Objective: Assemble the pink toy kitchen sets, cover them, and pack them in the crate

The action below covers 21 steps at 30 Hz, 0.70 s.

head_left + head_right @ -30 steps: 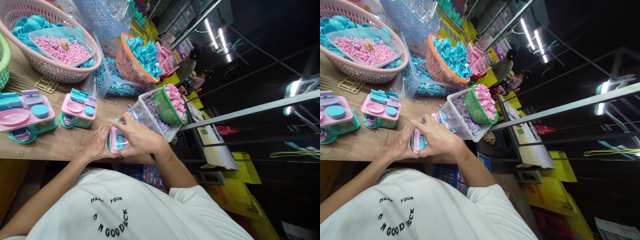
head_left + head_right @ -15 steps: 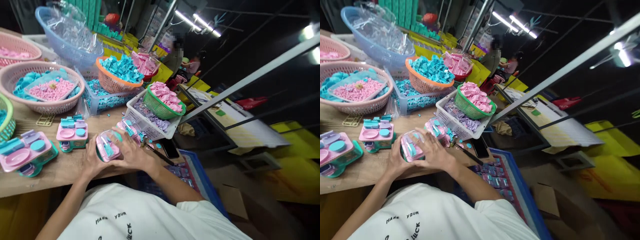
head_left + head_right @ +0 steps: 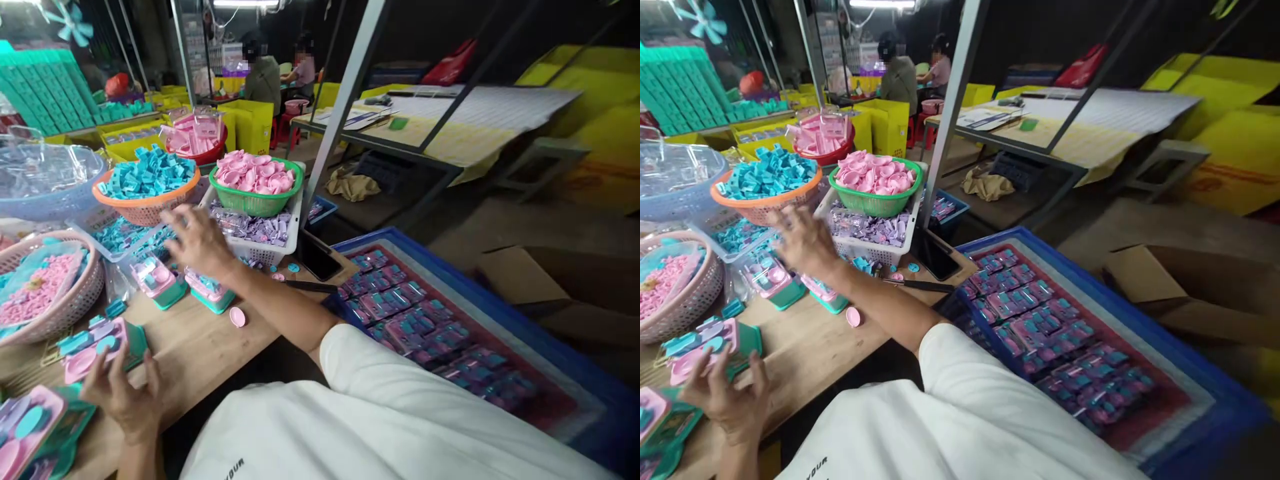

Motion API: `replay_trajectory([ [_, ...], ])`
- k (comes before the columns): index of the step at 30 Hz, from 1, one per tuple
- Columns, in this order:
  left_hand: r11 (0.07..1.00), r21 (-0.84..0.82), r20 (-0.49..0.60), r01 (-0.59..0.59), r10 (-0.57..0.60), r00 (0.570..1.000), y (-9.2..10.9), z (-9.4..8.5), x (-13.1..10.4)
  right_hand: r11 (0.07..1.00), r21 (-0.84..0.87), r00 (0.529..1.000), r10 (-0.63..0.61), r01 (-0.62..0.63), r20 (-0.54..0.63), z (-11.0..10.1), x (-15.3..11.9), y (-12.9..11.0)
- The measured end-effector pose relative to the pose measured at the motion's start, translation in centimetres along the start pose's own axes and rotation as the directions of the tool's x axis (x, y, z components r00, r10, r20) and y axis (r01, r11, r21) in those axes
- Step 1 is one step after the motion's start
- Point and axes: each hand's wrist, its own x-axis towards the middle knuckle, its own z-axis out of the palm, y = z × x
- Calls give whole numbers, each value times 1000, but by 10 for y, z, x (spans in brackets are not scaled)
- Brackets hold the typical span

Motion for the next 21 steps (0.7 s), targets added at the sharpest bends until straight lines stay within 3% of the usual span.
replay_trajectory([
  [2,994,111,-30,19,-16,999,-18,-14,15,972,-32,972,235,-234,9,-10,7,42],
  [4,983,175,17,55,-59,998,-36,-20,32,930,-80,926,365,-358,100,-8,8,81],
  [6,978,179,98,107,-126,987,-47,-20,46,927,-111,916,372,-358,153,-2,5,110],
  [8,971,167,163,170,-197,967,-49,-17,55,947,-117,939,315,-300,139,2,-1,127],
  [11,956,193,192,220,-257,947,-38,-18,59,963,-98,960,259,-250,104,-2,-4,137],
  [15,935,226,169,272,-313,935,-22,-27,50,959,43,960,279,-279,4,-17,-2,141],
  [18,929,181,164,323,-352,921,-20,-31,39,899,280,920,378,-337,-106,-34,-8,140],
  [19,937,151,172,316,-340,924,-20,-32,36,865,381,915,391,-328,-101,-40,-14,136],
  [21,951,60,238,303,-308,921,-21,-33,29,784,565,951,310,-257,3,-47,-34,120],
])
